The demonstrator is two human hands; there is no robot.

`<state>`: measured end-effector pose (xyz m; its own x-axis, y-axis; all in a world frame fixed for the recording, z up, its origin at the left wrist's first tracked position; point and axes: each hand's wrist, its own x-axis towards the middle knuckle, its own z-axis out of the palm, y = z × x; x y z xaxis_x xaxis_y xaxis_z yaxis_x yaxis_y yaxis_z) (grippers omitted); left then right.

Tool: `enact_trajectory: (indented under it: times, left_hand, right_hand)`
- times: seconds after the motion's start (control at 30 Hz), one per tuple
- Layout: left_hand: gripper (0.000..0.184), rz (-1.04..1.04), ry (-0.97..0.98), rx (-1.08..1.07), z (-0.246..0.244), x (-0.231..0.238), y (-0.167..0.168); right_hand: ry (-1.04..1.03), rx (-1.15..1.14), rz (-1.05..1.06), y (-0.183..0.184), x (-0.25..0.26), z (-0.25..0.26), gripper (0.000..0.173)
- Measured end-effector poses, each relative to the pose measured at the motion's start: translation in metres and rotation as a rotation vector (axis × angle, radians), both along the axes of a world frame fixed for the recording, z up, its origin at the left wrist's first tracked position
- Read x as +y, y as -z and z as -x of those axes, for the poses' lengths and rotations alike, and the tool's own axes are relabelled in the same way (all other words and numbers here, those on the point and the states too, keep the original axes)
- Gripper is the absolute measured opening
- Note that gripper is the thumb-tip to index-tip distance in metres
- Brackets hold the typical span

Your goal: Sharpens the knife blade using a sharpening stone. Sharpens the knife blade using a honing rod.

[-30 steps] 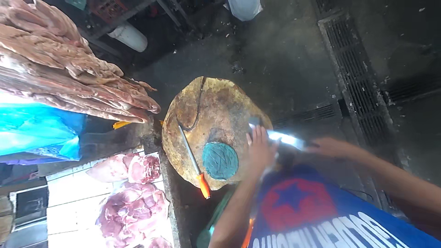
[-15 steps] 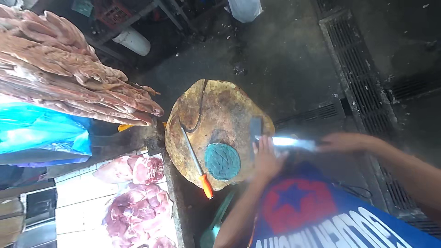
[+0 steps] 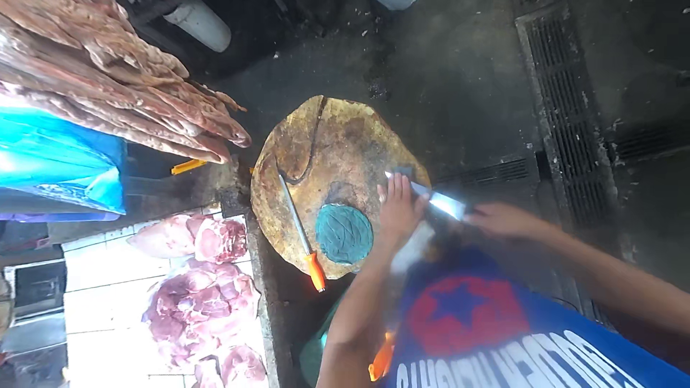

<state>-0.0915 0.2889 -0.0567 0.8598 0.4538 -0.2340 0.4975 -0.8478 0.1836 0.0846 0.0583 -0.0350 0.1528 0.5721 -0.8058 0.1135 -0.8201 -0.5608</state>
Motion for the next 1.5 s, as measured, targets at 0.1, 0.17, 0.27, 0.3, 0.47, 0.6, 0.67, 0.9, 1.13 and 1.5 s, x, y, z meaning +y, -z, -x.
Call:
enact_trajectory:
  times: [0.1, 0.17, 0.27, 0.3, 0.47, 0.6, 0.67, 0.9, 1.13, 1.5]
  left_hand:
    - [0.092, 0.047, 0.012, 0.039, 0.025, -0.04, -0.015]
    - [0.094, 0.127, 0.019, 0.115, 0.051, -0.074, -0.018]
    - [0.092, 0.14, -0.012, 0.127, 0.038, -0.062, -0.019]
    - [0.089, 0.093, -0.008, 0.078, 0.026, -0.045, -0.013]
    - [0.091, 0.05, 0.013, 0.06, 0.036, -0.057, -0.017]
    - [0.093, 0.167, 0.009, 0.153, 0.038, -0.067, -0.024]
    - [0.088, 0.082, 0.014, 0.054, 0.016, -0.037, -0.013]
    - [0.094, 0.183, -0.009, 0.178, 0.031, -0.069, -0.033]
    - [0.096, 0.142, -0.003, 0.118, 0.023, -0.069, -0.03]
    - [0.079, 0.102, 0.014, 0.136, 0.053, -0.036, -0.018]
  right_hand:
    - [-0.128, 0.011, 0.001, -0.001, -0.029, -0.013, 0.056]
    - [-0.246, 0.049, 0.054, -0.01, -0.051, -0.027, 0.056]
    - [-0.186, 0.029, 0.052, -0.015, -0.04, -0.02, 0.055]
    - [-0.118, 0.007, 0.037, -0.014, -0.028, -0.014, 0.055]
    - [-0.19, 0.026, 0.055, -0.025, -0.034, -0.026, 0.054]
    - [-0.21, 0.039, 0.075, -0.028, -0.039, -0.041, 0.048]
    - [-0.11, -0.019, 0.049, -0.022, -0.022, -0.033, 0.05]
    - [-0.231, 0.061, 0.135, -0.037, -0.032, -0.055, 0.048]
    - [-0.23, 0.069, 0.153, -0.045, -0.03, -0.062, 0.049]
    - [-0.262, -0.009, -0.059, 0.004, -0.024, -0.009, 0.059]
